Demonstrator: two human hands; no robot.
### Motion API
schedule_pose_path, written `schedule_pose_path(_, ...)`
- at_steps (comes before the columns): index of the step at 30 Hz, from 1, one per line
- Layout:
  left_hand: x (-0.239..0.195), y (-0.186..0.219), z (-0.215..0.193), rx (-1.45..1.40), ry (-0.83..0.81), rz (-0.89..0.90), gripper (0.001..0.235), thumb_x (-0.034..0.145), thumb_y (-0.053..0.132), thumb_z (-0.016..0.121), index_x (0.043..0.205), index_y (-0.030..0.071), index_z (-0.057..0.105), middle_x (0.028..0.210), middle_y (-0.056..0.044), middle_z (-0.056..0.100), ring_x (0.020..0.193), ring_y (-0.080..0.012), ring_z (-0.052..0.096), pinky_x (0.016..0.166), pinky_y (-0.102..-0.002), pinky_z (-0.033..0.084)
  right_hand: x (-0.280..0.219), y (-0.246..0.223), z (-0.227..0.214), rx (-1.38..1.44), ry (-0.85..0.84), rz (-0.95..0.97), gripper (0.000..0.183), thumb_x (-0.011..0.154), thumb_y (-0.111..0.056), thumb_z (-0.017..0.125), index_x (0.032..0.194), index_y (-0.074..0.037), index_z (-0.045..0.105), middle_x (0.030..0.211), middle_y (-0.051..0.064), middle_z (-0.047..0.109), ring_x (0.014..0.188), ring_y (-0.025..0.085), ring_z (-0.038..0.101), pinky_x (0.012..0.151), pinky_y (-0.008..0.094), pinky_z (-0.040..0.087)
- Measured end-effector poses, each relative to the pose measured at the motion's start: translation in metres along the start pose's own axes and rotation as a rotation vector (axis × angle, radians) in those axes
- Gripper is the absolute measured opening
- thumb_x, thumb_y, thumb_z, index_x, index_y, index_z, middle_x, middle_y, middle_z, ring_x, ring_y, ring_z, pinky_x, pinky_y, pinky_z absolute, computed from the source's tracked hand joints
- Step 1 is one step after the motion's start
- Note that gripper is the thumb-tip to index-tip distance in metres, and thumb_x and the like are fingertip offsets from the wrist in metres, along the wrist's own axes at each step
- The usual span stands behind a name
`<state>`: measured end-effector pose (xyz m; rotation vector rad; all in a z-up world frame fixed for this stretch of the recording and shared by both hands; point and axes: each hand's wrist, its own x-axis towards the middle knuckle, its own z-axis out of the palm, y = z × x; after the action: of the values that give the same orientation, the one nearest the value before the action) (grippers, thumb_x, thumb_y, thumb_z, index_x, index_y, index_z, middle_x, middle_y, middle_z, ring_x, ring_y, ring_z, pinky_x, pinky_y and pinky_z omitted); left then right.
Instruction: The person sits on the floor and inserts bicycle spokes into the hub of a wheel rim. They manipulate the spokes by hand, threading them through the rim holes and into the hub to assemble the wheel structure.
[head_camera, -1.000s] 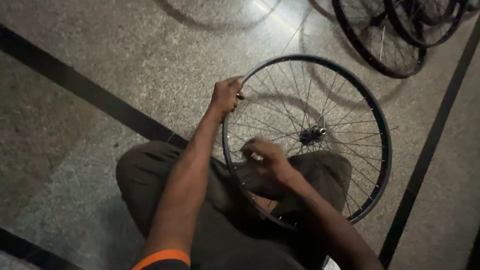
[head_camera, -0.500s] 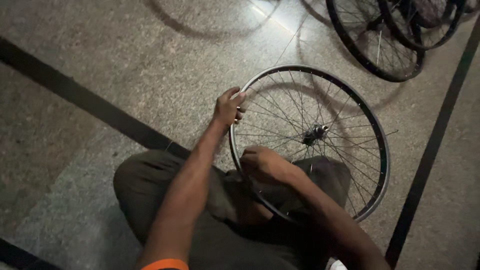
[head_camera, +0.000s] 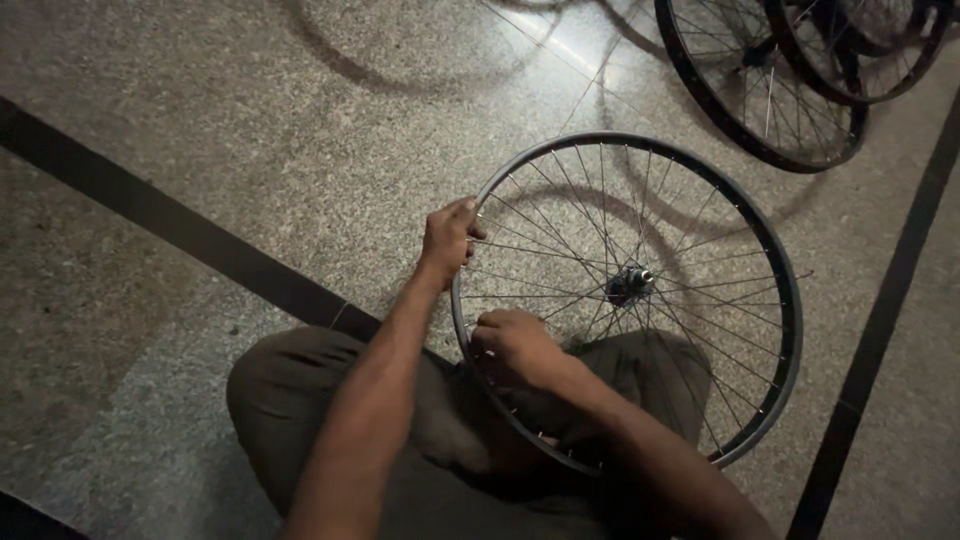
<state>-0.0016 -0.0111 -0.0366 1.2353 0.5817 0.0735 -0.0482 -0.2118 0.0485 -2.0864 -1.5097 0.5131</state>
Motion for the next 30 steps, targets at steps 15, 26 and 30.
schedule_pose_path(15,-0.009,0.028,-0.002,0.041,-0.074,-0.132,0.058,0.096,0.058,0.054,0.14,0.02,0.062,0.07,-0.002,0.06,0.049,-0.0078,0.046,0.044,-0.025,0.041,-0.002,0.003,-0.002,0.005,-0.007,-0.055,0.02,0.075,-0.021,0.075,0.084,-0.007,0.064,0.088,0.013,0.061,0.088,0.037,0.063,0.072,0.048,0.052)
schedule_pose_path(26,0.006,0.014,0.0,-0.026,-0.091,-0.122,0.059,0.093,0.059,0.06,0.129,0.013,0.069,0.07,-0.004,0.063,0.047,-0.0098,0.05,0.041,-0.026,0.041,-0.005,0.008,-0.012,0.058,-0.127,-0.146,0.028,0.08,-0.019,0.065,0.106,-0.009,0.069,0.102,0.013,0.063,0.098,0.038,0.062,0.08,0.048,0.053)
schedule_pose_path(30,0.003,0.024,0.003,-0.068,-0.085,-0.167,0.06,0.091,0.059,0.062,0.132,0.016,0.067,0.067,-0.004,0.06,0.045,-0.0084,0.045,0.04,-0.025,0.037,-0.002,0.009,-0.015,0.028,-0.106,-0.259,0.022,0.074,-0.023,0.069,0.092,-0.01,0.067,0.09,0.011,0.06,0.088,0.037,0.061,0.074,0.049,0.05)
